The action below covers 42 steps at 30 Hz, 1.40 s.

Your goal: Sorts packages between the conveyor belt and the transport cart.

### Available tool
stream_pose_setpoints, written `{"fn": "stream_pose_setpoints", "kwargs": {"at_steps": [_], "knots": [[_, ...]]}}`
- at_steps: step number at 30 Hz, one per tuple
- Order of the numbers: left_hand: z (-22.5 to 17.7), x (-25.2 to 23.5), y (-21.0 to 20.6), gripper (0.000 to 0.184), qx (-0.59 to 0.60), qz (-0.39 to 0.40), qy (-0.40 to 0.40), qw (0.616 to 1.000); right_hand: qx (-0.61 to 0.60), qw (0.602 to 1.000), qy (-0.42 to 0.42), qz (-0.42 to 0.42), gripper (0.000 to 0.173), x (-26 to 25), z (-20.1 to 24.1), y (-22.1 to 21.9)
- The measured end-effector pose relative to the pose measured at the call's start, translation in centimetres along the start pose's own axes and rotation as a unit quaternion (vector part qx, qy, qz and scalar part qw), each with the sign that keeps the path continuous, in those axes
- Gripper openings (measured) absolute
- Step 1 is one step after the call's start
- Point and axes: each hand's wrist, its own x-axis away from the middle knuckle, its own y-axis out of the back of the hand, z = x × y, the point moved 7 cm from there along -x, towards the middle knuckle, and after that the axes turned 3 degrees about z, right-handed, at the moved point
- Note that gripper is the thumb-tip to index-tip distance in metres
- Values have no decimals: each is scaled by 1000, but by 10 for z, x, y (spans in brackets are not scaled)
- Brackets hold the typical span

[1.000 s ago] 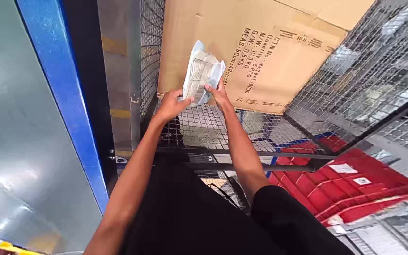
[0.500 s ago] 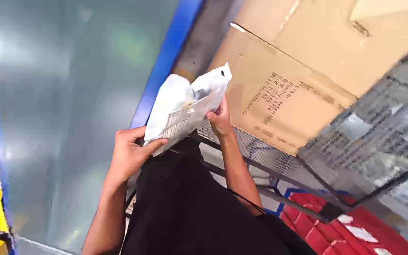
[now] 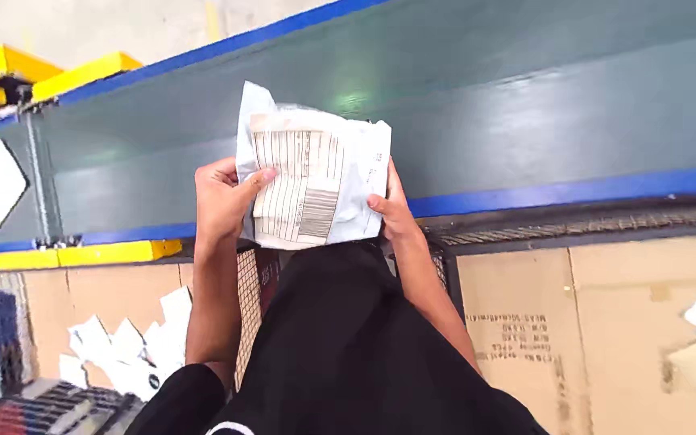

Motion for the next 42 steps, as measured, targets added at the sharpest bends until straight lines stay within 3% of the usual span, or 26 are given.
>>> {"fn": "stream_pose_setpoints", "kwargs": {"at_steps": [5,9,13,16,20,24,25,28,30,31,32,34,36,39,42], "knots": [[8,12,94,22,-23,-114,-31,993,4,994,-22,104,116,-33,-26,-91],[4,30,133,24,-29,-143,-66,987,51,992,-17,114,118,-45,-32,-138],[13,41,139,43,20,-35,28,999,70,994,-6,85,113,-50,-38,-150],[33,44,136,37,76,39,77,993,87,993,13,78,108,-51,-31,-146],[36,42,121,41,80,-29,51,995,141,987,9,83,118,-46,-27,-146],[26,36,110,41,74,-77,13,994,89,991,-39,87,122,-41,-30,-133],[24,33,106,39,54,-81,12,995,66,992,-67,79,116,-38,-33,-126],[27,23,85,29,-6,-60,38,997,-9,987,-156,36,67,-24,-46,-97],[34,19,63,14,-27,6,78,997,-31,987,-155,15,37,-14,-51,-74],[38,17,50,25,-30,54,87,994,-40,989,-140,-7,33,-9,-52,-59],[43,18,36,35,-31,110,90,989,-50,991,-121,-42,34,-2,-52,-41],[51,18,-1,34,-35,210,74,974,-67,988,-77,-118,40,15,-48,-5],[56,16,-50,57,-29,241,64,968,-72,981,-36,-174,47,36,-40,28],[52,10,-129,33,-19,275,29,961,-71,968,4,-239,56,79,-27,74],[33,9,-209,15,-55,351,2,935,-105,949,-18,-296,60,134,-30,107]]}}
